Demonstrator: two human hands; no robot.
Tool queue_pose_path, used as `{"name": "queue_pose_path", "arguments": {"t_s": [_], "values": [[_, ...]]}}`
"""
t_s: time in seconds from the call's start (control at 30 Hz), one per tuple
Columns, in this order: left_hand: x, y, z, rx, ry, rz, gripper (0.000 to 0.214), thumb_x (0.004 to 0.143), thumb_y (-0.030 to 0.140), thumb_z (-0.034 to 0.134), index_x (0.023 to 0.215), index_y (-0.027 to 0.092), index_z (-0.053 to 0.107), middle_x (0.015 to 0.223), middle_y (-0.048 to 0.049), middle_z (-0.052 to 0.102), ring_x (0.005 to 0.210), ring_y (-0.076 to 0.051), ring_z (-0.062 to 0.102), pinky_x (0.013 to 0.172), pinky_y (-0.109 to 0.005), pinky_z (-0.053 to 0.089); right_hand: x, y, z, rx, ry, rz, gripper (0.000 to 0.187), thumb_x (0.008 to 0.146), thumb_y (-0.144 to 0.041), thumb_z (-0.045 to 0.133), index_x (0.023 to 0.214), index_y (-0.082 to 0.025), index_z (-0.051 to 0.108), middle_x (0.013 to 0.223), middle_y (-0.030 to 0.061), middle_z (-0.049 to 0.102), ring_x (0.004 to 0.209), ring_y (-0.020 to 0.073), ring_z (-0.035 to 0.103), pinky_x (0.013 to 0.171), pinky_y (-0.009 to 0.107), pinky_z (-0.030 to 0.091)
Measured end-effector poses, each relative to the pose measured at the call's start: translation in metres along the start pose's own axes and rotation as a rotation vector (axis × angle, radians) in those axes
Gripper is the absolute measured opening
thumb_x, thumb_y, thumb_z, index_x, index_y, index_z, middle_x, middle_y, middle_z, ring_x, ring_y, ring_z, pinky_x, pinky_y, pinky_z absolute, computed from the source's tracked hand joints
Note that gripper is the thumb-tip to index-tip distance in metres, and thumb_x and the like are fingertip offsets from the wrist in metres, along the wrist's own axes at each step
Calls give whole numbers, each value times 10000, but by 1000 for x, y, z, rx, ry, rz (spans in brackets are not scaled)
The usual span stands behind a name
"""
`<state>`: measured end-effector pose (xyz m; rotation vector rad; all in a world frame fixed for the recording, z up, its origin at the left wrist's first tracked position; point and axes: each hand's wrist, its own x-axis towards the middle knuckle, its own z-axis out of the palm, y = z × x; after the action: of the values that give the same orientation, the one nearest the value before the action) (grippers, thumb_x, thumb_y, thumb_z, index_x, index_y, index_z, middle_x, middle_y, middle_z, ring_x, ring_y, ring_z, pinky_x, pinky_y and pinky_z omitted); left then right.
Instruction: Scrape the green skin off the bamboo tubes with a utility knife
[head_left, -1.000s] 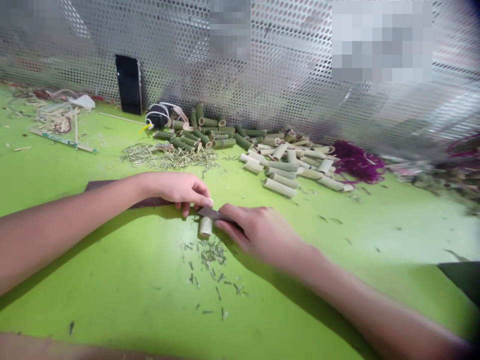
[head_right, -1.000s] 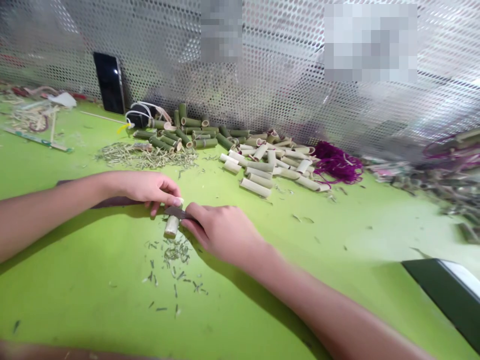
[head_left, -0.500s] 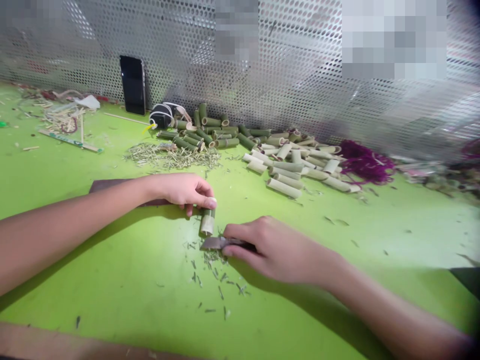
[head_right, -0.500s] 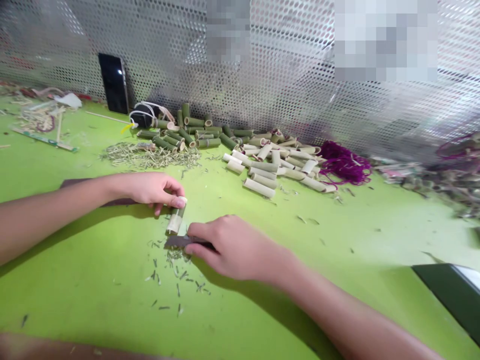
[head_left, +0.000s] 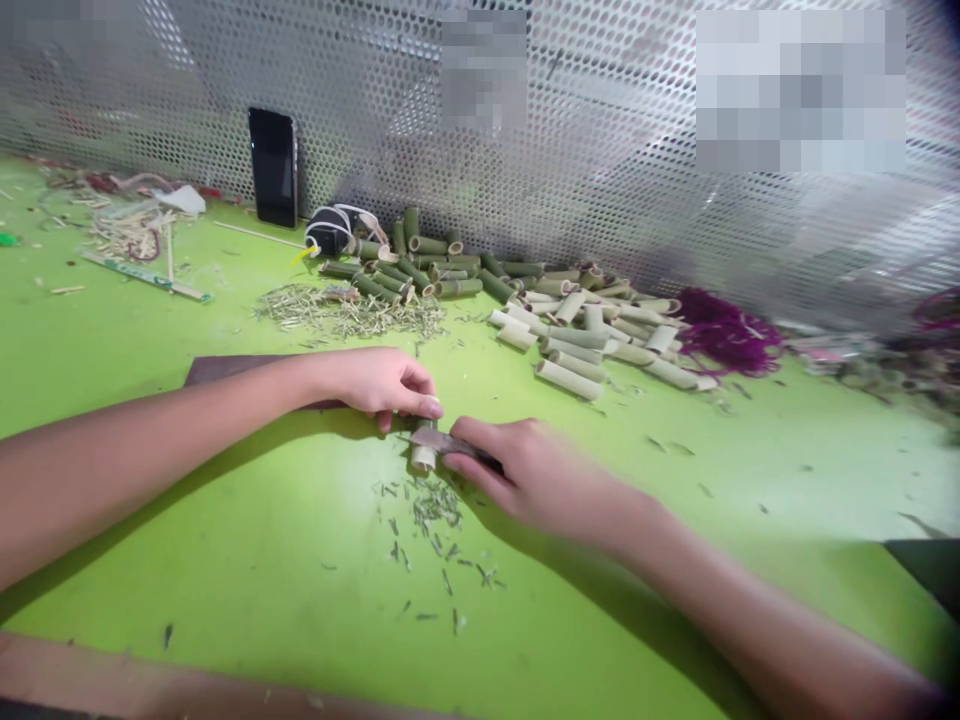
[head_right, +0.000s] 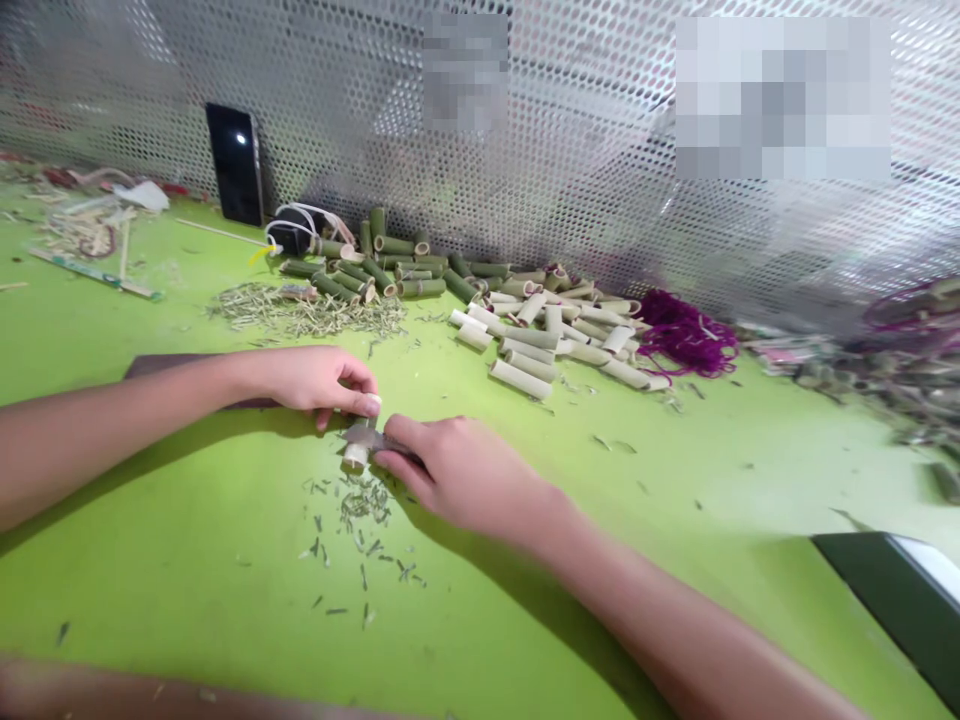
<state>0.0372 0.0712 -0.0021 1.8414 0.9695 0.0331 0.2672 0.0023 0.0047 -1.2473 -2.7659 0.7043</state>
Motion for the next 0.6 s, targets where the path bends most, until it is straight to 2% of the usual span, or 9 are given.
{"name": "queue_pose_path", "arguments": {"t_s": [0.1,0.2,0.3,0.43,0.53,0.6], "values": [[0,0,0,-21,3,4,327,863,511,729,939,195,690,883,-4,699,563,-104,635,614,-253,484,-5,-1,-6,114,-121,-37,353,1075,-418,402,899,-210,625,679,5,669,507,131,553,517,274,390],[0,-2,0,-39,7,12,351,845,524,742,941,192,684,866,3,675,565,-108,646,583,-245,469,-10,-1,-11,139,-214,-102,351,1070,-407,416,897,-202,643,665,-5,649,513,124,537,516,268,384],[0,-4,0,-35,15,18,365,841,545,742,931,197,685,852,12,666,559,-108,648,573,-242,463,-11,3,-10,87,-108,-50,375,1069,-442,403,918,-194,640,647,0,639,507,130,528,511,268,369],[2,-3,1,-18,26,7,380,840,572,742,896,201,678,799,23,657,524,-105,628,563,-243,452,-6,5,-3,-100,55,75,371,1074,-442,391,977,-193,648,680,25,681,503,144,544,511,273,352],[3,-1,2,-12,31,2,398,843,595,734,883,203,678,771,22,666,518,-108,618,579,-251,462,0,1,1,-176,80,57,280,1069,-349,423,1043,-204,662,728,23,712,515,142,561,534,275,353],[3,-1,3,-5,34,2,413,843,610,730,880,201,678,765,17,677,528,-114,623,596,-259,474,3,0,2,-149,69,31,247,1062,-315,437,1067,-210,661,746,18,718,520,138,569,542,275,359]]}}
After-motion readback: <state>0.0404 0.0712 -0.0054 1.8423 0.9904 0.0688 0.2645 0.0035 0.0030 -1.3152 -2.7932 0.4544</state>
